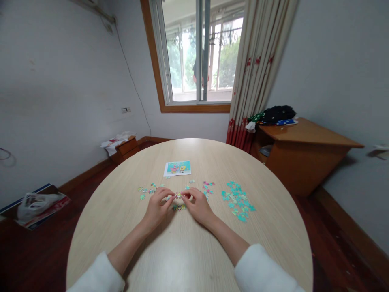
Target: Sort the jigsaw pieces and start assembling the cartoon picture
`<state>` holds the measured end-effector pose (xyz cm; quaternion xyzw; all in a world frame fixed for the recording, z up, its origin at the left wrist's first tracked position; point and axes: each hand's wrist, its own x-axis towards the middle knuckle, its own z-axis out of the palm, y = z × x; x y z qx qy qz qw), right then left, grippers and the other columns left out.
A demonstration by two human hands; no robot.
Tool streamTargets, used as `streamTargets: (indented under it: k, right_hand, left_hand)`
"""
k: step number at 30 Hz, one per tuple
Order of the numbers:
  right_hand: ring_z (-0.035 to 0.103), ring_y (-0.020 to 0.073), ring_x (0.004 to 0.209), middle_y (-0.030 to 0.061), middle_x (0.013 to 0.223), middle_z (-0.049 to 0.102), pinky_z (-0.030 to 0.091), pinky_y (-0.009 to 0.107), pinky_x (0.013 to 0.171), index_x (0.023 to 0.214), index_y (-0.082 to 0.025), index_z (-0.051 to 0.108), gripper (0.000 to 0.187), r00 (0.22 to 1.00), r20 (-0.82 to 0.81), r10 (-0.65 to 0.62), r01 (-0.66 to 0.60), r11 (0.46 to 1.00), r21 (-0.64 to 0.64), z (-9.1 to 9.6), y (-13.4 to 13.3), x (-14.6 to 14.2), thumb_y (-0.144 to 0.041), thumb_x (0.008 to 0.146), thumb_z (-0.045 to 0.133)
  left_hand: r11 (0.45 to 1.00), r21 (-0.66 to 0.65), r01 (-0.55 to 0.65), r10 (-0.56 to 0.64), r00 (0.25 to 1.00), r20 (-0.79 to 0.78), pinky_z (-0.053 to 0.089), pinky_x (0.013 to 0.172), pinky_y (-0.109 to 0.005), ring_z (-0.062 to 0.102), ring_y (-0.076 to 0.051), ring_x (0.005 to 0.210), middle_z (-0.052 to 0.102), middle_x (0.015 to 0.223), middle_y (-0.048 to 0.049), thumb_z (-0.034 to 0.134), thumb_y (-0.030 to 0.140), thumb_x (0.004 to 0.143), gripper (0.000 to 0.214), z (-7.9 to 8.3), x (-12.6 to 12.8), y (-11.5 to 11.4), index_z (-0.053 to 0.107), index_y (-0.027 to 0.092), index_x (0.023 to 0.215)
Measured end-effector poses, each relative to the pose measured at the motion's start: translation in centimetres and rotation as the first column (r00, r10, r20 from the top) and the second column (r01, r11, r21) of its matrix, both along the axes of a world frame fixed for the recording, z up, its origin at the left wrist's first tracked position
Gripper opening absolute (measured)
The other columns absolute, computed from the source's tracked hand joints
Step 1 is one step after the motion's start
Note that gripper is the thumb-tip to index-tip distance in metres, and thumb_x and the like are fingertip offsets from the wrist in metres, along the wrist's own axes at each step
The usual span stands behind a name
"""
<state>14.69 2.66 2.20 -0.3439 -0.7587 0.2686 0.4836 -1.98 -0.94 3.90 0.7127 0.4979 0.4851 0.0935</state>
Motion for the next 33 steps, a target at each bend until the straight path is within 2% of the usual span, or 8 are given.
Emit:
streamTargets:
  k: [14, 28, 33]
  right_hand:
    - [0.054, 0.0136, 0.065, 0.003, 0.07, 0.062, 0.044, 0.025, 0.06, 0.08, -0.018, 0.066, 0.012, 1.0, 0.016, -0.013, 0.013, 1.0, 0.011, 0.26, -0.07, 0.03, -0.026, 0.079, 0.057]
    - [0.054, 0.0132, 0.064, 0.004, 0.071, 0.063, 0.043, 0.024, 0.059, 0.079, -0.017, 0.067, 0.013, 1.0, 0.015, 0.026, -0.026, 1.0, -0.01, 0.36, -0.11, 0.12, -0.024, 0.08, 0.056]
    - [0.054, 0.0128, 0.062, 0.0034, 0.069, 0.063, 0.043, 0.024, 0.058, 0.079, -0.017, 0.067, 0.012, 1.0, 0.007, -0.003, 0.003, 1.0, 0.007, 0.34, -0.06, 0.06, -0.024, 0.079, 0.057]
  left_hand:
    - [0.994, -0.075, 0.075, -0.077, 0.997, -0.019, 0.041, 0.073, -0.031, 0.053, -0.018, 0.081, 0.061, 0.079, -0.0054, 0.053, 0.019, 0.082, 0.01, -0.15, -0.28, 0.08, 0.062, 0.018, 0.077]
    - [0.995, -0.069, 0.078, -0.081, 0.996, -0.048, 0.042, 0.072, -0.029, 0.055, -0.017, 0.079, 0.062, 0.078, -0.0046, 0.054, 0.018, 0.081, 0.01, -0.21, -0.47, 0.25, 0.061, 0.018, 0.075]
    - [0.995, -0.067, 0.072, -0.076, 0.996, -0.049, 0.042, 0.072, -0.03, 0.054, -0.017, 0.078, 0.062, 0.077, -0.0042, 0.053, 0.016, 0.08, 0.01, -0.2, -0.48, 0.28, 0.061, 0.018, 0.074]
